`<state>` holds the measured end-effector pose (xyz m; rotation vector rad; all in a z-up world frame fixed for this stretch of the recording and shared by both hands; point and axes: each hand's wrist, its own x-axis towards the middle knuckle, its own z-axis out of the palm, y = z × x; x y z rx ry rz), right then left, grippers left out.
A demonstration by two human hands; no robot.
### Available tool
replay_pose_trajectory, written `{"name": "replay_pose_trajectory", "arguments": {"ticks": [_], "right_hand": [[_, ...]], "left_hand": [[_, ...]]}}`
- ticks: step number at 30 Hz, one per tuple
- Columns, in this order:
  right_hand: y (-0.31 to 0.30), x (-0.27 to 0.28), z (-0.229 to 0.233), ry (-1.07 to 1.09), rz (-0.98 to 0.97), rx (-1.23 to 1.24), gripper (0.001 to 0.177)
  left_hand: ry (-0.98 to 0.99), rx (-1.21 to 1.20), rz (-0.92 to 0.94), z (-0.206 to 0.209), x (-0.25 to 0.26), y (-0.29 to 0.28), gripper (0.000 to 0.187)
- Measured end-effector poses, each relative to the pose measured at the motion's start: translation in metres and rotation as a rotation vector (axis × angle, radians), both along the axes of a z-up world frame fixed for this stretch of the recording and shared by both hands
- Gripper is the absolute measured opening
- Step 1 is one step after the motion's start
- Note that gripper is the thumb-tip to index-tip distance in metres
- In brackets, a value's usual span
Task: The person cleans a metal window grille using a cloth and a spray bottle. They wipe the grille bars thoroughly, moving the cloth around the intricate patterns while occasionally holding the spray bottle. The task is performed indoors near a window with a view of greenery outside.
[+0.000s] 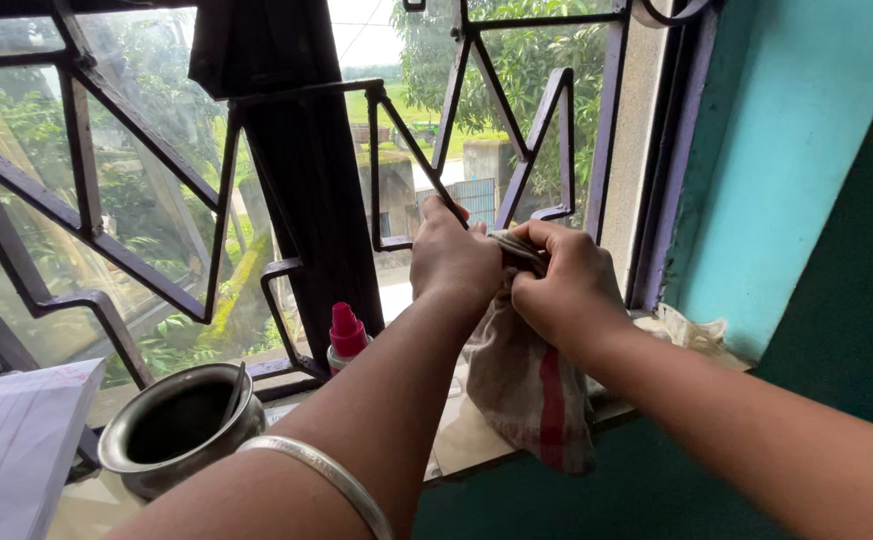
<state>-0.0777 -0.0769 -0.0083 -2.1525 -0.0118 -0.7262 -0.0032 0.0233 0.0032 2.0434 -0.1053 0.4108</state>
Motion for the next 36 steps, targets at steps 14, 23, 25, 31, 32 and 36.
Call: {"name": "replay_pose_trajectory", "arguments": {"ticks": [14,23,25,31,32,36], "right_hand": [[0.001,0.035,-0.047,0.21,0.171,-0.426,0.018],[-0.002,0.011,0.012,-0.371,0.323,0.088,0.04],[0.001,0.017,0.024,-0.4,0.238,0.062,0.041],[0.012,-0.001,0.025,0.116,0.378,0.344,0.041],[0.015,-0.003,0.025,0.113,0.342,0.338,0.04],[0.008,0.006,0.037,-0.056,0.148,0.288,0.035]], "left_hand": [[0.004,-0.013,0.014,0.0,-0.003,0.001,0.028],[0.118,-0.846,-0.289,-0.012,-0.039,0.013,0.06],[0.131,-0.613,-0.142,0.003,-0.044,0.02,0.059],[0.129,-0.62,-0.022,0.003,-0.049,0.032,0.035],[0.111,-0.732,-0.055,-0.001,-0.048,0.033,0.03],[-0.042,-0.51,-0.055,-0.003,-0.044,0.04,0.032]]}}
